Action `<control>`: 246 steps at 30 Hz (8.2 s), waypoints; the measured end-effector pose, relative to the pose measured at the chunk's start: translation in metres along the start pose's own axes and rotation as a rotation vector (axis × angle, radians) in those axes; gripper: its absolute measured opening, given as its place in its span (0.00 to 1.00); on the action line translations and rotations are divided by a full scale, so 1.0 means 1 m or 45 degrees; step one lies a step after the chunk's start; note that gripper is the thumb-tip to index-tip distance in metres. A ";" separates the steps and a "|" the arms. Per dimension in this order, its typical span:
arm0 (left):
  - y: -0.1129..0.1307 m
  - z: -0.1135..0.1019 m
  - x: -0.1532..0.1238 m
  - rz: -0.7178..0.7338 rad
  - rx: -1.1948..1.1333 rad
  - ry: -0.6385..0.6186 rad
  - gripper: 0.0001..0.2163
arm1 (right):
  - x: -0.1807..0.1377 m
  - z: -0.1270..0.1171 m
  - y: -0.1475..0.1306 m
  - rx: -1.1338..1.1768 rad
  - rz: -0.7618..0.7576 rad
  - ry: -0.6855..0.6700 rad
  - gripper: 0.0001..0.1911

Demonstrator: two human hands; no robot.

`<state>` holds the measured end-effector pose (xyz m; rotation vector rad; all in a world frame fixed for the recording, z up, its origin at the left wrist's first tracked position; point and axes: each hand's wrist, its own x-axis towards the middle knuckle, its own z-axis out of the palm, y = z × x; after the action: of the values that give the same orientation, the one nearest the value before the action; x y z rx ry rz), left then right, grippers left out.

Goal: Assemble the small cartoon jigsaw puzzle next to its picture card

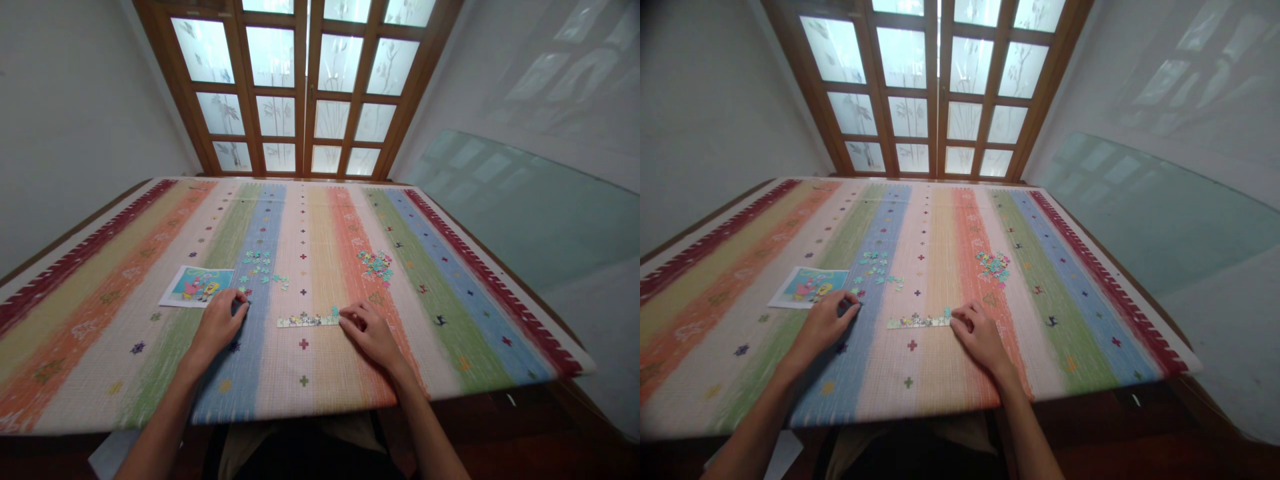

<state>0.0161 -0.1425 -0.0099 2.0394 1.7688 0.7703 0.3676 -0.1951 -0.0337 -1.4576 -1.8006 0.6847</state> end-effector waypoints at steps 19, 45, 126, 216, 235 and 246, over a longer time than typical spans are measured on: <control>0.040 0.024 0.006 0.068 -0.262 -0.424 0.08 | -0.001 0.002 0.001 -0.077 -0.061 0.003 0.07; 0.036 0.031 0.003 0.234 -0.140 -0.336 0.06 | -0.001 0.004 0.001 -0.093 -0.050 0.003 0.07; -0.039 -0.014 0.086 0.250 0.371 0.055 0.15 | -0.002 0.005 0.001 -0.140 -0.108 -0.022 0.07; -0.019 0.030 -0.017 0.244 0.258 0.026 0.14 | 0.000 0.006 0.002 -0.037 -0.089 0.007 0.09; -0.020 0.034 -0.016 0.523 0.364 0.111 0.17 | 0.006 0.005 0.003 -0.149 -0.137 0.015 0.09; -0.010 0.016 0.003 0.680 0.558 -0.196 0.19 | 0.023 -0.011 0.001 -0.230 -0.241 -0.185 0.09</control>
<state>0.0177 -0.1360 -0.0274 2.8367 1.4055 0.3503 0.3743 -0.1728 -0.0233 -1.3575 -2.1286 0.5560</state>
